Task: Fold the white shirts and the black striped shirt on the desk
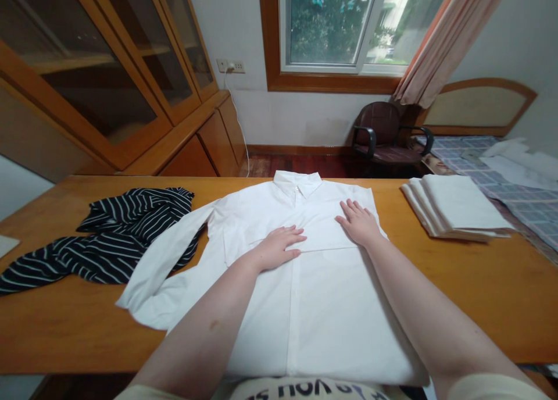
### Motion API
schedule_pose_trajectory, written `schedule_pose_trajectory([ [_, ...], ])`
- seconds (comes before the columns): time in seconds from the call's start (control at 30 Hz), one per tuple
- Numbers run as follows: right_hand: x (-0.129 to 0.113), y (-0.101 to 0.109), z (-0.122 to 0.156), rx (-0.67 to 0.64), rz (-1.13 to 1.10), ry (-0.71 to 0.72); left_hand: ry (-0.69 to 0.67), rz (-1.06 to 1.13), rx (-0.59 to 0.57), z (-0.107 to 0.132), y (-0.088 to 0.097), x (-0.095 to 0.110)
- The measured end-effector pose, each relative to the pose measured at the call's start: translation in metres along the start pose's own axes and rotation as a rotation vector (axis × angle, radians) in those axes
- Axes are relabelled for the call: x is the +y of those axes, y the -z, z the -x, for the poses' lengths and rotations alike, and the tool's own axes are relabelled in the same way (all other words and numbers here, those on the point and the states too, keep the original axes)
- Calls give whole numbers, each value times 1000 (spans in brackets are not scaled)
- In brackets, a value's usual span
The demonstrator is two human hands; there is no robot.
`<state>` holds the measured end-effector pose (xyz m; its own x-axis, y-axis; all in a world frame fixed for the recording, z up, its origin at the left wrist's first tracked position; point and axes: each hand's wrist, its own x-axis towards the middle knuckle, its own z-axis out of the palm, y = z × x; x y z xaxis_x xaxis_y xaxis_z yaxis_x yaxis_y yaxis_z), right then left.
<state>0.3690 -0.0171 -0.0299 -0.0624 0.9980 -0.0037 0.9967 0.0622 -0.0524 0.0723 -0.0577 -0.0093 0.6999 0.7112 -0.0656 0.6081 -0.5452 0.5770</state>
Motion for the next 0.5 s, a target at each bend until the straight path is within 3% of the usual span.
schedule_pose_trajectory([
  [0.1,7,2,0,9,-1,-124,112,-30,182,0,5,-5],
  [0.17,8,2,-1,14,-1,-143,291,-169,332,3,14,-12],
  [0.23,7,2,-1,10,-6,-129,518,-358,411,10,26,-22],
  [0.37,8,2,-1,25,-24,-103,894,-464,334,31,52,-46],
  [0.5,6,2,0,75,-33,-72,973,-265,182,47,70,-61],
])
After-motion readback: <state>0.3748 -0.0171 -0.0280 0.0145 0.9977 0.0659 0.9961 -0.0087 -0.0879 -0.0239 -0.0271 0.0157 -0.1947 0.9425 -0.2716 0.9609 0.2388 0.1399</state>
